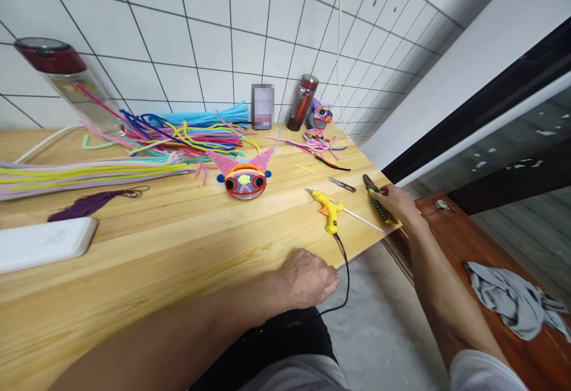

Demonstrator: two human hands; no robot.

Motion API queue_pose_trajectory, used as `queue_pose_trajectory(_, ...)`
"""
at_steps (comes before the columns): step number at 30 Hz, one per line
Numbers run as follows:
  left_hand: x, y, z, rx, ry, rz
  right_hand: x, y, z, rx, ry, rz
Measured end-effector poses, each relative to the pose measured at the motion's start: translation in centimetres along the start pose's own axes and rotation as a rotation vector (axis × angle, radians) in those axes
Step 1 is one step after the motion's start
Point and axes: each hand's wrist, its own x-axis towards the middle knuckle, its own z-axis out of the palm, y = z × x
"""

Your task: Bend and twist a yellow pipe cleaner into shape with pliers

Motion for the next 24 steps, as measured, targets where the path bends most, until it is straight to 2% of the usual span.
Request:
queue_pose_trajectory(3,0.1,0.0,0.0,-0.001,0.001,-0.004,-0.4,0.6,0.8,-0.001,0.012,0.005)
queue_pose_trajectory(11,0.1,-0.2,0.5,-0.015,0.044,-0.002,3.0,-2.2,1.3,0.003,0.057,0.019)
queue_pose_trajectory(15,0.1,-0.2,0.2,-0.035,0.028,0.017,2.3,-1.8,1.5,-0.017,0.023,0.021)
queue_pose_trajectory(18,0.1,-0.2,0.0,-0.054,0.01,0.014,2.3,-1.9,1.4,-0.013,0.006,-0.036)
queue_pose_trajectory(21,0.1,-0.2,0.0,-0.063,0.028,0.006,3.7,-3.5,0.8,0.006,0.0,-0.111)
queue_pose_trajectory(24,0.2,-0.3,0.1,-0.066,0.053,0.015,5.2,-6.9,-0.2,0.02,0.046,-0.137)
